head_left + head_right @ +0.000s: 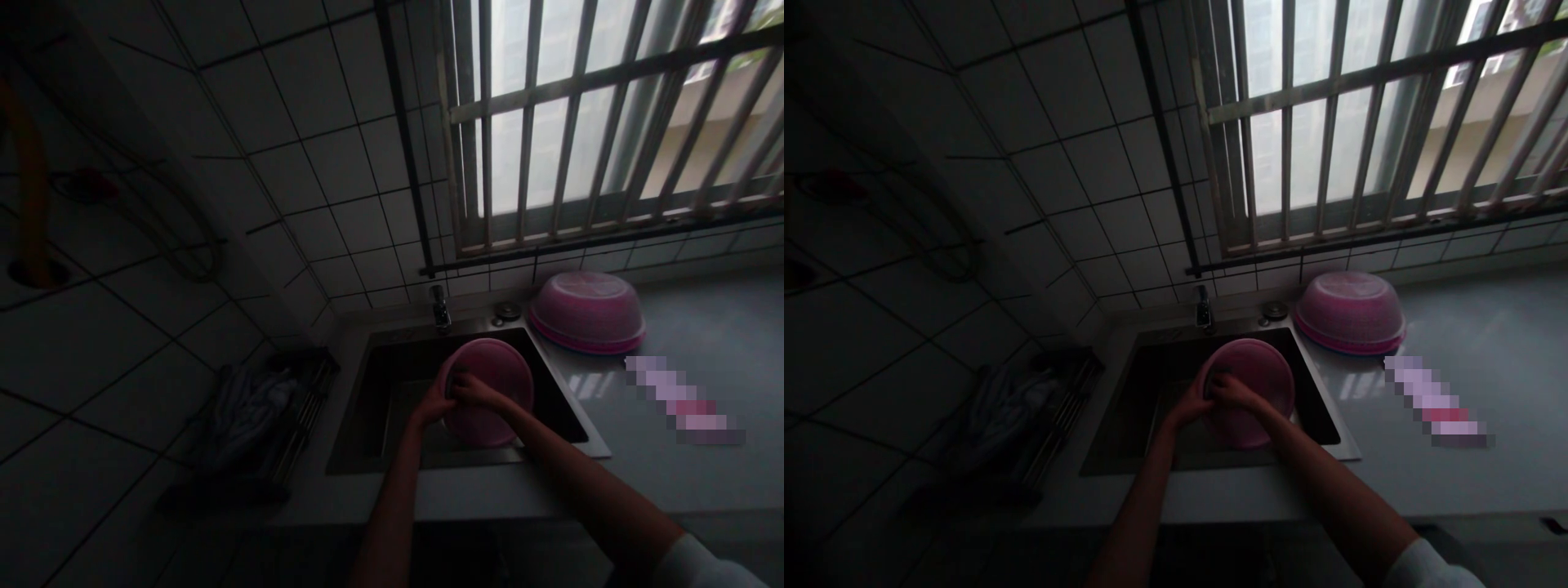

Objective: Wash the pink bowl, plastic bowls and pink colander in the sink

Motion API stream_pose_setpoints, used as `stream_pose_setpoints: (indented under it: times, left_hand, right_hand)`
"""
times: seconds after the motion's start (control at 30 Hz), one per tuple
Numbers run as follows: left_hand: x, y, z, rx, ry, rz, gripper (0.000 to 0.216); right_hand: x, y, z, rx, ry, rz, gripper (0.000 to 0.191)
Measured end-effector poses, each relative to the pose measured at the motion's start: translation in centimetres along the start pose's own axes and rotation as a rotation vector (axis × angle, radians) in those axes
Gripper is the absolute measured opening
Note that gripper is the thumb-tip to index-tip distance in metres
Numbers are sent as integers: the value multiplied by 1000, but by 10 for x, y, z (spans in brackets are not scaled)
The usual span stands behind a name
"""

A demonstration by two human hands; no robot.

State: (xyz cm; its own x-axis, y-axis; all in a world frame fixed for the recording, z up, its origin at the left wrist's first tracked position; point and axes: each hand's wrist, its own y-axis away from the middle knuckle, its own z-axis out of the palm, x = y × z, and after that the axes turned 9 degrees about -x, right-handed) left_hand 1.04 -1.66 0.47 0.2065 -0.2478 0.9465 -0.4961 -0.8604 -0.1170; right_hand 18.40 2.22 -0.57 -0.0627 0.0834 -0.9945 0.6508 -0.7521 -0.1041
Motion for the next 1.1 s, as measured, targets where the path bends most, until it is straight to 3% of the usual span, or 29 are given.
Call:
stream_pose_setpoints:
  times: [0.07, 0.2, 0.27, 0.33, 0.47, 0.53, 0.7, 0.77, 0.83, 0.93, 1.03, 1.1]
  left_hand:
    - [-2, -1, -1, -4, -2, 20, 108]
    - [-2, -5, 1, 16, 11, 76, 109]
    - [-2, -5, 1, 30, 9, 97, 110]
    - [-3, -4, 1, 31, 3, 116, 110]
    - [-8, -2, -3, 0, -11, 103, 105]
    - [-8, -3, -4, -5, -9, 90, 106]
    - [3, -5, 1, 9, 35, 74, 110]
    - [9, -3, 3, 20, 74, 24, 114]
    - [14, 1, 3, 34, 146, -76, 112]
    - [16, 5, 3, 57, 245, -160, 108]
    - [14, 4, 2, 80, 234, -57, 116]
    - [14, 3, 2, 74, 181, -3, 111]
  right_hand:
    - [-2, 0, -3, 49, 1, -30, 24]
    - [-19, 0, -29, 383, -30, -107, 32]
    - [-25, 1, -34, 451, -54, -100, 35]
    - [-27, 3, -27, 348, -88, -93, 35]
    - [-22, 6, -2, -36, -96, -26, 28]
    - [-20, 6, 1, -48, -86, -24, 26]
    - [-21, 3, -26, 368, -44, -115, 29]
    - [-21, 2, -33, 423, -33, -118, 29]
    - [-19, 2, -30, 370, -18, -133, 28]
    - [-15, 3, -12, 144, 6, -139, 28]
    - [-12, 3, 3, -82, -25, -84, 31]
    - [-13, 2, 2, -71, -48, -82, 31]
